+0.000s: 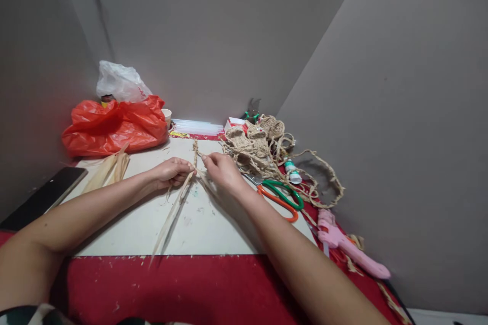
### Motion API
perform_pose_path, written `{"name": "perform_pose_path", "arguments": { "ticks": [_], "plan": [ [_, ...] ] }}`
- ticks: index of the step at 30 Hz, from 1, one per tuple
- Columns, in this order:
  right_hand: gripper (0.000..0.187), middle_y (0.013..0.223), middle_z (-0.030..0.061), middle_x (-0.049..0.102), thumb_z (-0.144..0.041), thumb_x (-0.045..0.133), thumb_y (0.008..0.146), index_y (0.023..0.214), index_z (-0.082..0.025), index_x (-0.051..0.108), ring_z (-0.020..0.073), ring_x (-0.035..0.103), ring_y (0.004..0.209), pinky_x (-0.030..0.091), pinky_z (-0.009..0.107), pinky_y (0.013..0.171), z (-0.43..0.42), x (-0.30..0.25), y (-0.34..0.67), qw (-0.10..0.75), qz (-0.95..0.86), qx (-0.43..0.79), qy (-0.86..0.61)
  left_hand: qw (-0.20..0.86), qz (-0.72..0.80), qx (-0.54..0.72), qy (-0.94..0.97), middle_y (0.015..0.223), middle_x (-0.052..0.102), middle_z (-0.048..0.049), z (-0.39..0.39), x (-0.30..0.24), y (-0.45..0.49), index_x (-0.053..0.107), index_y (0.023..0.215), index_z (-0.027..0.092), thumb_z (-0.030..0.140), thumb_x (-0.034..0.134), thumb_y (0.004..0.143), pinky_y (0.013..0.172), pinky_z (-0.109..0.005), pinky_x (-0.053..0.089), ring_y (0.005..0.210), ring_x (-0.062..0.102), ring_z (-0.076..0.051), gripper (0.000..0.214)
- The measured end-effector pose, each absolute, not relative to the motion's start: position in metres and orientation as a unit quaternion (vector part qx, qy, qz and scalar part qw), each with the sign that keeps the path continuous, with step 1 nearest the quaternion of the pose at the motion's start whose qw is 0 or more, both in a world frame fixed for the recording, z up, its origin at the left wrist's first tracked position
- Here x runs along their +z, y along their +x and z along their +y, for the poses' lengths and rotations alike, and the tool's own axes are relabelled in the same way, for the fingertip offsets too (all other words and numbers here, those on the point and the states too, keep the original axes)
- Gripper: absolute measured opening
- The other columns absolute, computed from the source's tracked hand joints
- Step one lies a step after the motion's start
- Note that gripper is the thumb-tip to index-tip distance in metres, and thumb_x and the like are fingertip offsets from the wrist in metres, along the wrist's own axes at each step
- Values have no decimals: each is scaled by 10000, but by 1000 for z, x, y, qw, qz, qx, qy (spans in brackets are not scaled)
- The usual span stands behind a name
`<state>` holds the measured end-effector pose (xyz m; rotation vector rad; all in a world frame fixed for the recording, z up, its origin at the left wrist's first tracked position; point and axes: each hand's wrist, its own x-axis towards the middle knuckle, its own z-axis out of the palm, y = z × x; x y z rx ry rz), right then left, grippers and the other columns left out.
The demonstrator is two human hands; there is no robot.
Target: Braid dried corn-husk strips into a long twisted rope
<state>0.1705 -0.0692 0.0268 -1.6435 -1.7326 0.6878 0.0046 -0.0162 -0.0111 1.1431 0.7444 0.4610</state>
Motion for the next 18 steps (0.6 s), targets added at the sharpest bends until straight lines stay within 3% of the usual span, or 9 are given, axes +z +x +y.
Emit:
{"name": "perform_pose_path", "arguments": {
  "ticks": [3,6,12,18],
  "plan": [
    [404,448,6,476,-380,416,882,567,-144,509,92,407,408,318,225,440,-54,14,159,280,-609,436,-600,751,324,220,531,428,257,99,-17,-9,3,509,642,136,231,600,724,366,-189,64,351,136,-14,155],
    [415,381,-58,334,-426,418,878,550,-173,419,55,249,322,200,209,351,-46,3,153,246,-536,567,-575,754,327,207,530,428,256,100,-17,-6,0,518,646,128,237,590,721,370,-193,62,356,127,-14,151],
    [396,376,-88,275,-506,550,785,599,-166,469,36,183,321,104,190,330,-35,-10,169,214,-543,598,-549,724,324,189,579,414,247,103,-15,-9,-2,582,695,105,280,594,721,381,-213,53,351,133,-22,177],
    [386,425,-103,225,-440,474,827,575,-194,317,30,107,336,76,164,314,-35,-13,173,209,-480,716,-462,701,339,185,600,442,251,100,-17,-7,-1,502,649,144,366,625,717,394,-228,60,367,152,-27,263]
  ]
}}
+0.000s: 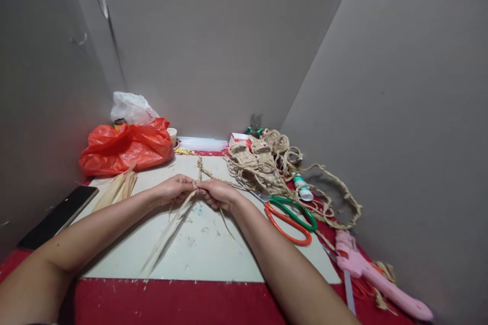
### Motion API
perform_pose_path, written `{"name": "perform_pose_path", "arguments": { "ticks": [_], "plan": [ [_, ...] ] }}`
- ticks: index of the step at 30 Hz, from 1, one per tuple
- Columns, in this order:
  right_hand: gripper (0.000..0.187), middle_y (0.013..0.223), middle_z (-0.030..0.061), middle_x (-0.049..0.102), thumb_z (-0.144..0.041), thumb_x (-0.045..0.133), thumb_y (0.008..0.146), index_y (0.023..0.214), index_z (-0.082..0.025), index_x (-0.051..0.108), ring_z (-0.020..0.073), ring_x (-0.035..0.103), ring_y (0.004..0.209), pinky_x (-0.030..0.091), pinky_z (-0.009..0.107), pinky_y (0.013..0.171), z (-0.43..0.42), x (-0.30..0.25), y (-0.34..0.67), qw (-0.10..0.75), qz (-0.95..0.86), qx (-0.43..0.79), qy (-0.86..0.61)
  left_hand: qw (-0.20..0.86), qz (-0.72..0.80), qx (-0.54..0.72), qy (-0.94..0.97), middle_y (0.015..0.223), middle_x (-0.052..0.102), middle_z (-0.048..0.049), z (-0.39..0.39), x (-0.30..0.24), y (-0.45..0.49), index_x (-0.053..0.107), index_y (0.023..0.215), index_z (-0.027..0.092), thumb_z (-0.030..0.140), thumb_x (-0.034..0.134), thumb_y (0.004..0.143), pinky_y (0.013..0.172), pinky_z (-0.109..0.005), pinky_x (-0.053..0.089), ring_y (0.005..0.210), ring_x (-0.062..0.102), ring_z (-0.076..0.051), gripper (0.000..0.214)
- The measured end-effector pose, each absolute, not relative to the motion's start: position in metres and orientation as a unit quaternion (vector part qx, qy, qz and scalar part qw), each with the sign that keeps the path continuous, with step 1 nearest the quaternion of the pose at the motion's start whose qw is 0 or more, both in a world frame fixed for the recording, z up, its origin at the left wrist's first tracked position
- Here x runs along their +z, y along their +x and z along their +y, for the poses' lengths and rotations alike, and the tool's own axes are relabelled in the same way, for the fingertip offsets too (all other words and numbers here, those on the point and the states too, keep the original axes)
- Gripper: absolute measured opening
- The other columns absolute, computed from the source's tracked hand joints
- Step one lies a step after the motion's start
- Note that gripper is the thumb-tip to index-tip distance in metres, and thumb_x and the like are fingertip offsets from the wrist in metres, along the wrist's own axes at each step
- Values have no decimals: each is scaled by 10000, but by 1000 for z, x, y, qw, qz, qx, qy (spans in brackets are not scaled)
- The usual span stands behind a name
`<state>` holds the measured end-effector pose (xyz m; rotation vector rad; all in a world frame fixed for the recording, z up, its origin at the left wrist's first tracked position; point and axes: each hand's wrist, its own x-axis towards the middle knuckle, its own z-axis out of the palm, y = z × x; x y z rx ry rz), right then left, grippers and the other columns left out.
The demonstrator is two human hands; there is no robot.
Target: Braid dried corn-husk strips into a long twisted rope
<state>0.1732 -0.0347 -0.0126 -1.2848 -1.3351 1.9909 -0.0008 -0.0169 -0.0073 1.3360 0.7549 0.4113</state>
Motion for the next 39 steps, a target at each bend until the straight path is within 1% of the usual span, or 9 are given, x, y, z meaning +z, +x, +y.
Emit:
{"name": "perform_pose_path", "arguments": {
  "ticks": [6,14,18,22,28,31,33,36,39],
  "plan": [
    [374,407,-99,249,-368,495,829,556,-188,313,23,131,319,75,154,302,-37,-11,174,246,-462,717,-461,662,377,158,628,480,284,84,-15,3,-3,492,648,156,308,564,735,396,-220,104,380,192,-38,189],
    [288,354,-107,261,-316,511,825,593,-158,445,21,135,298,100,157,301,-48,-11,154,350,-383,687,-509,377,448,162,794,500,473,14,-28,13,-1,540,589,149,256,435,748,487,-225,274,471,396,-99,219],
    [333,363,-104,284,-298,585,754,551,-181,349,13,159,313,108,154,308,-52,-15,148,387,-349,690,-502,209,452,153,854,657,609,-71,-49,8,8,631,740,153,245,401,788,570,-264,320,593,519,-174,253],
    [328,364,-108,262,-212,599,695,533,-185,315,6,143,328,89,153,322,-53,-17,151,376,-338,709,-491,135,473,135,860,624,588,-99,-65,2,15,640,818,144,239,462,776,600,-291,333,580,527,-209,207],
    [189,388,-114,237,-173,558,704,587,-158,411,10,123,347,85,152,340,-51,-14,161,347,-346,738,-463,194,397,123,889,541,508,-32,-69,16,9,533,564,178,218,491,741,518,-268,253,468,373,-124,186],
    [222,394,-116,229,-173,565,715,590,-167,382,8,116,350,87,144,344,-49,-11,165,333,-346,750,-454,204,446,225,842,523,471,1,-51,27,2,531,581,173,242,454,768,513,-250,254,490,371,-111,214],
    [161,399,-121,226,-176,566,730,635,-153,437,10,103,354,87,139,344,-49,-9,167,327,-352,755,-446,227,462,324,794,565,488,7,-37,28,0,558,655,162,258,441,782,544,-234,293,541,408,-111,198],
    [93,405,-124,220,-191,561,749,710,-121,514,12,95,363,89,131,344,-48,-7,169,318,-362,757,-441,424,444,331,716,646,548,-11,-24,17,5,569,747,135,220,465,741,585,-221,355,598,472,-109,134],
    [125,411,-116,229,-199,557,754,673,-111,520,11,109,365,93,134,343,-48,-7,171,303,-382,755,-437,612,426,250,618,597,529,-13,-25,3,13,526,701,139,226,444,749,473,-211,323,474,431,-81,129]
  ]
}}
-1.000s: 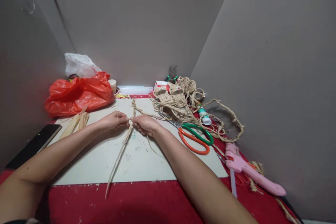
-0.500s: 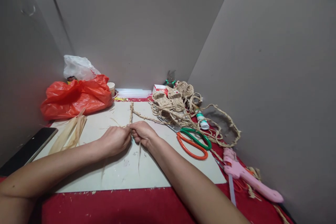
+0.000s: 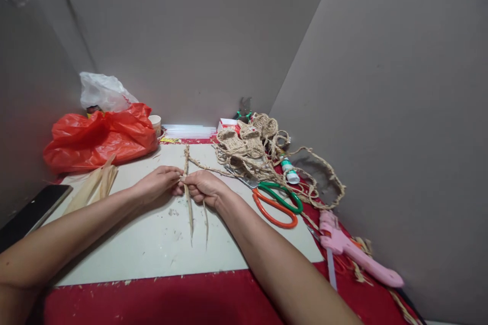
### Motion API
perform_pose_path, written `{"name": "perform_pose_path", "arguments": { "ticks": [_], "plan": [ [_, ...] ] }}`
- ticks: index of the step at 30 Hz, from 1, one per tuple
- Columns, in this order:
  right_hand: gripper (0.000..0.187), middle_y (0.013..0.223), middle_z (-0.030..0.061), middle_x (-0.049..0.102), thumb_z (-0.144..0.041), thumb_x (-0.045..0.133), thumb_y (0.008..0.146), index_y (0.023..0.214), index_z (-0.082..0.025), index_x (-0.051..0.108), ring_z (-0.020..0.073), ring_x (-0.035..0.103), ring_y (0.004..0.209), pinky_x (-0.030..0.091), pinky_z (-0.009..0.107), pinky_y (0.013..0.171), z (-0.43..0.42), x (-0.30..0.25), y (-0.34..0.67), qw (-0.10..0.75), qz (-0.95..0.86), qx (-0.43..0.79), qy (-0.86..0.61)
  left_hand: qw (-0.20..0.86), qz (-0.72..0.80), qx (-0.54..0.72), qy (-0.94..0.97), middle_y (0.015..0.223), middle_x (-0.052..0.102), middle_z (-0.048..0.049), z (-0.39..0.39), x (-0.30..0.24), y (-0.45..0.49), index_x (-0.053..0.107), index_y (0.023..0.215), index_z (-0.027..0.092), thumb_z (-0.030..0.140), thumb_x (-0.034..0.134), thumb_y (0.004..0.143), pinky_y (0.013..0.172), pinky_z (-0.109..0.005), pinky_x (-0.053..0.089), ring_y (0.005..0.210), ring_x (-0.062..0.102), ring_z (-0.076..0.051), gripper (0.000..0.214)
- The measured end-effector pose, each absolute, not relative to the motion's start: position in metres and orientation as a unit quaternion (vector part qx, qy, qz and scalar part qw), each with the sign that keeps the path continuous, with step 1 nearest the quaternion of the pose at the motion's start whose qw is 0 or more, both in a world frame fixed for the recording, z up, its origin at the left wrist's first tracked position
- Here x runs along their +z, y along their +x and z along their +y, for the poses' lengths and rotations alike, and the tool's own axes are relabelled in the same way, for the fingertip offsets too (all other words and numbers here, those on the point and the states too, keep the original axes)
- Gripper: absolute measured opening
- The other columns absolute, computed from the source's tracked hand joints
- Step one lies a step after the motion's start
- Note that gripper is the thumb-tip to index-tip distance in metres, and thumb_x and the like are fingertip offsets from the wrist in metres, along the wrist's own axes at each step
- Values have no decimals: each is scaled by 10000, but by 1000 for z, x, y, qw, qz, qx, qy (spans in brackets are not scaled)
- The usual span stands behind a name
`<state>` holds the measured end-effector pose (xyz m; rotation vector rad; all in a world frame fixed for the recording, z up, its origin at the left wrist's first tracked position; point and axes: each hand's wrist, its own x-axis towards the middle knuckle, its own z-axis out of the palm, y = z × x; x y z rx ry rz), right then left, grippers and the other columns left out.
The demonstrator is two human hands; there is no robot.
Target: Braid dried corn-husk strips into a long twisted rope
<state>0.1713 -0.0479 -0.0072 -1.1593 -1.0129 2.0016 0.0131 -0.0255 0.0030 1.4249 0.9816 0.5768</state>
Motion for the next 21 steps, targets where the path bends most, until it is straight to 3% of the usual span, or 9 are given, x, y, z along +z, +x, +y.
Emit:
{"name": "perform_pose_path", "arguments": {
  "ticks": [5,9,14,21],
  "plan": [
    [106,398,-117,220,-167,560,740,653,-119,525,13,115,352,83,143,345,-46,-6,176,286,-413,736,-454,630,438,174,616,460,310,57,-24,-1,14,493,589,152,245,466,758,369,-231,99,352,197,-41,195],
    [135,365,-107,263,-221,559,756,658,-129,552,25,155,316,99,173,335,-46,-5,177,262,-475,686,-485,588,454,152,652,455,339,52,-17,1,12,545,608,130,245,506,736,386,-231,108,373,211,-40,177],
    [162,391,-76,339,-220,526,761,647,-119,583,42,234,351,155,197,372,-52,-3,173,242,-604,524,-550,537,443,163,699,507,430,33,-20,-2,7,574,639,118,289,541,727,413,-205,183,429,292,-47,195],
    [201,522,-40,408,-258,499,739,603,-119,549,70,323,506,252,204,482,-52,-2,170,230,-682,421,-552,646,429,105,623,450,268,80,-16,-2,3,495,644,161,359,499,778,379,-229,79,368,170,-43,240]
  ]
}}
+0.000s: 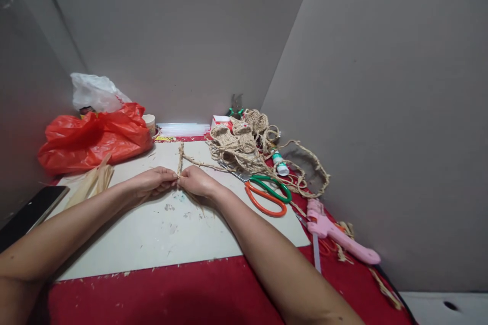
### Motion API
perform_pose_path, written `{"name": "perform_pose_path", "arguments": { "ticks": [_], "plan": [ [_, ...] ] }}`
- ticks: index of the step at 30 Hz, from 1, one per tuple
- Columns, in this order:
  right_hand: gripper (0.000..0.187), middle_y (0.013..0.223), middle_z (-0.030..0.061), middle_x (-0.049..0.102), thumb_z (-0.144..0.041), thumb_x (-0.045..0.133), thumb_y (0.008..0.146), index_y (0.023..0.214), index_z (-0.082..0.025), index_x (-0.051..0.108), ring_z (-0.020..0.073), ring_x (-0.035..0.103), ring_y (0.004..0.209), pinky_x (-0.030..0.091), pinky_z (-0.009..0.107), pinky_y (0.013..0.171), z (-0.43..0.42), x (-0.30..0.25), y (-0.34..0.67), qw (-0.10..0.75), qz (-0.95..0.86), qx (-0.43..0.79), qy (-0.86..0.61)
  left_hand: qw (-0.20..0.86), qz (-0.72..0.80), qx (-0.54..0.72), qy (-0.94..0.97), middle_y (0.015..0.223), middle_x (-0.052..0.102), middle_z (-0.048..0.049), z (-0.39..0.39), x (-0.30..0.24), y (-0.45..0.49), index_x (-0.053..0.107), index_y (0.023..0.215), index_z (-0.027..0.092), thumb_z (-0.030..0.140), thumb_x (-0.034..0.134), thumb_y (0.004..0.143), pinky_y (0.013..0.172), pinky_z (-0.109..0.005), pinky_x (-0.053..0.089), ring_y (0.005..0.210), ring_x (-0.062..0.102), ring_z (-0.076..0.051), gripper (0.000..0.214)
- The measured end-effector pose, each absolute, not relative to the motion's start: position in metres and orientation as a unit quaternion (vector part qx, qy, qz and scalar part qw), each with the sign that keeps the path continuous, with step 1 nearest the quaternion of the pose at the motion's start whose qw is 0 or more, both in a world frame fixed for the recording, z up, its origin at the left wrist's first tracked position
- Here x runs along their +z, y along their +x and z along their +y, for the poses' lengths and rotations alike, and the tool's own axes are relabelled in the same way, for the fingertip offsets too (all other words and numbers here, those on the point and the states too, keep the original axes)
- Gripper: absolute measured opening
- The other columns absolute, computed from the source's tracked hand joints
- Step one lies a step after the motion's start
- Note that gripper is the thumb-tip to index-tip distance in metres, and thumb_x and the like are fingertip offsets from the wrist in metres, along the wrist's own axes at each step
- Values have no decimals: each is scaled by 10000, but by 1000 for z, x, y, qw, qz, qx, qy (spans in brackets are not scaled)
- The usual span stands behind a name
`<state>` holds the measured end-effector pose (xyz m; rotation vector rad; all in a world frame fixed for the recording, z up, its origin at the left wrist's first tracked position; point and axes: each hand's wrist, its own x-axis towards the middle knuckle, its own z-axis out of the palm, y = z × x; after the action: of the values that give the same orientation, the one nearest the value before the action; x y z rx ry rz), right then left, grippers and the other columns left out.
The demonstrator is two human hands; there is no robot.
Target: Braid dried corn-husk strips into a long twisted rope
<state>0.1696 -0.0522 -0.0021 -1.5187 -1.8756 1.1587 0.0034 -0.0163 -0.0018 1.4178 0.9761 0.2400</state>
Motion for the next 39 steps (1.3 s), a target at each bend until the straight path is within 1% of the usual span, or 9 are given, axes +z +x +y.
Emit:
{"name": "perform_pose_path", "arguments": {
  "ticks": [7,12,14,19,23,26,31,36,39],
  "plan": [
    [227,537,-47,347,-320,492,741,598,-145,475,76,300,522,236,215,490,-52,-1,175,208,-704,409,-542,682,417,114,591,449,251,87,-14,-4,3,469,626,169,314,530,756,373,-226,54,361,145,-34,204],
    [176,545,-30,453,-237,471,741,615,-132,537,81,367,515,270,215,506,-51,7,182,190,-703,381,-569,646,431,131,616,413,264,82,-16,-6,4,494,618,165,317,521,761,372,-234,68,345,155,-37,211],
    [150,503,-35,455,-204,481,720,607,-132,548,75,361,474,256,215,481,-53,10,181,206,-675,411,-577,633,435,144,624,412,292,76,-18,-5,6,498,610,162,310,526,755,373,-234,78,341,178,-36,209],
    [170,356,-75,321,-195,420,741,607,-158,518,66,230,324,159,224,380,-65,10,158,300,-520,566,-565,635,429,184,615,425,285,80,-23,-4,8,525,609,149,280,531,732,372,-230,71,343,172,-31,180],
    [167,343,-80,321,-164,412,727,619,-151,538,56,197,298,124,220,348,-70,5,144,361,-473,573,-563,663,409,184,599,406,262,81,-22,-6,5,511,575,152,251,521,720,372,-225,58,341,154,-31,176],
    [171,335,-79,321,-158,433,722,596,-140,547,46,196,297,119,213,345,-70,9,148,365,-464,577,-564,691,391,178,581,411,232,91,-19,-6,3,540,611,144,267,555,715,374,-217,48,351,136,-29,162],
    [178,328,-82,321,-141,479,736,573,-130,550,33,229,292,136,195,335,-70,22,160,320,-514,547,-578,707,383,173,568,429,216,95,-18,-5,4,616,700,116,306,574,730,376,-209,41,363,131,-27,197],
    [258,351,-57,428,-162,400,838,605,-143,510,46,357,264,213,162,306,-76,13,145,331,-516,556,-561,699,402,189,561,399,261,80,-21,-7,6,518,553,140,251,564,712,361,-212,52,338,152,-21,199],
    [251,395,-30,501,-216,407,864,649,-144,515,67,450,289,247,150,293,-76,4,137,354,-503,546,-569,705,406,196,547,406,330,62,-21,-7,6,506,541,137,197,542,689,353,-203,57,330,170,-16,164]
  ]
}}
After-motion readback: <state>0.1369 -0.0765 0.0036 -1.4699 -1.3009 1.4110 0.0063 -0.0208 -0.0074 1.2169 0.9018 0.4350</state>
